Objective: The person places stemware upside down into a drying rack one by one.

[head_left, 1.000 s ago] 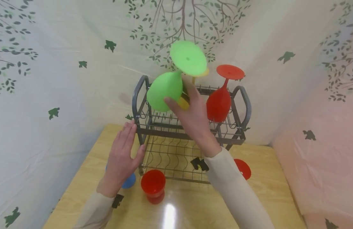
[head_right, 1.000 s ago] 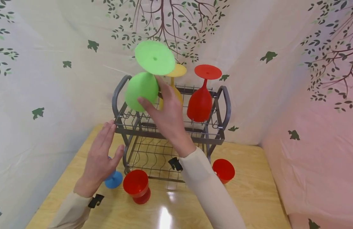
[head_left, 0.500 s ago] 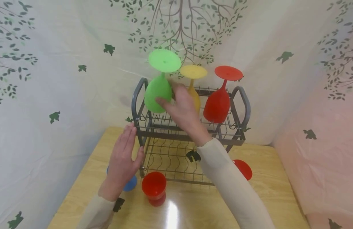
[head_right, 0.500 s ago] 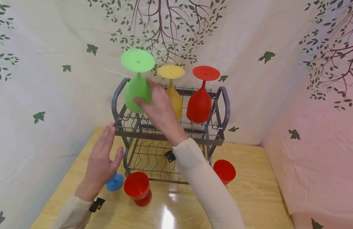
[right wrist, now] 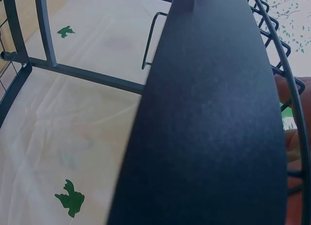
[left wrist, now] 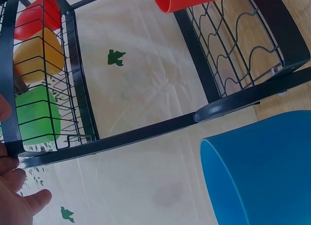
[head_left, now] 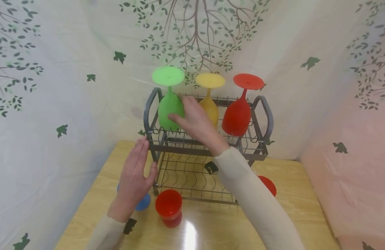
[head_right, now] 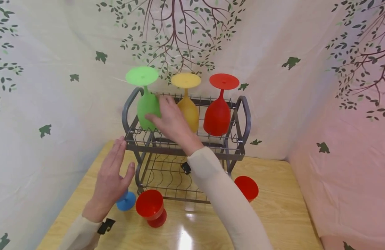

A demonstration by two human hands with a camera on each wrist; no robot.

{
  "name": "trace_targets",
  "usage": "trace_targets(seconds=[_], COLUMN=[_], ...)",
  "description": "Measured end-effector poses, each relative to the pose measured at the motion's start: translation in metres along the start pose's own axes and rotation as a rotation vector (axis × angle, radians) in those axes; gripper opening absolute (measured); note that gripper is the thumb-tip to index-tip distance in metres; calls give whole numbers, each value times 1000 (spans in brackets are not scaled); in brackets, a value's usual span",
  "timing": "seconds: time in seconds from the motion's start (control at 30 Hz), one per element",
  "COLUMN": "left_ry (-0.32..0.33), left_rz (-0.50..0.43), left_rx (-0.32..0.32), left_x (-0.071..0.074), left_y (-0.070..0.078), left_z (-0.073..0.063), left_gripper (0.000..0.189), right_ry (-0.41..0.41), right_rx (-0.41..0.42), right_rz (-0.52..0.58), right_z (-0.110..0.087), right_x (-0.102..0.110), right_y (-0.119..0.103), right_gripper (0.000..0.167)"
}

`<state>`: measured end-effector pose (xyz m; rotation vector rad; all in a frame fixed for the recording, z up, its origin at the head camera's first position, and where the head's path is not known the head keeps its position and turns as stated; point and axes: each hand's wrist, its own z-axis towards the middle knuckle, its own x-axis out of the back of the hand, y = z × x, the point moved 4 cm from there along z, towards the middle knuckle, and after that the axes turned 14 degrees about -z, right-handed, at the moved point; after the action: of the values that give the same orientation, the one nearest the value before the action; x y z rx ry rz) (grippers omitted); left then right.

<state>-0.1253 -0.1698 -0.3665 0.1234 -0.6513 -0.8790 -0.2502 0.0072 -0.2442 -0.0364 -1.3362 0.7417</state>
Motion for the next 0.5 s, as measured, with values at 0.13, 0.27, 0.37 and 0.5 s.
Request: trace_targets(seconds=[0.13,0.27,0.37,0.5], left_ry=[-3,-8,-14,-20], left_rz=[-3,-2,5,20], left_rx=[4,1,6,14], left_x=[0,0,1,1], left_y=[0,1,2,2], left_z=[-1,0,1,1], left_gripper=[59,60,60,61], right_ry=[-20,-39,-60,-79], right_rx=[-6,-15,-33,-53], right_rz=[1,-3,-9,-2], right_z=[1,3,4,2], right_x=[-2,-3,-2,-3], right_y=[1,3,3,3], right_gripper=[80,78,77,78])
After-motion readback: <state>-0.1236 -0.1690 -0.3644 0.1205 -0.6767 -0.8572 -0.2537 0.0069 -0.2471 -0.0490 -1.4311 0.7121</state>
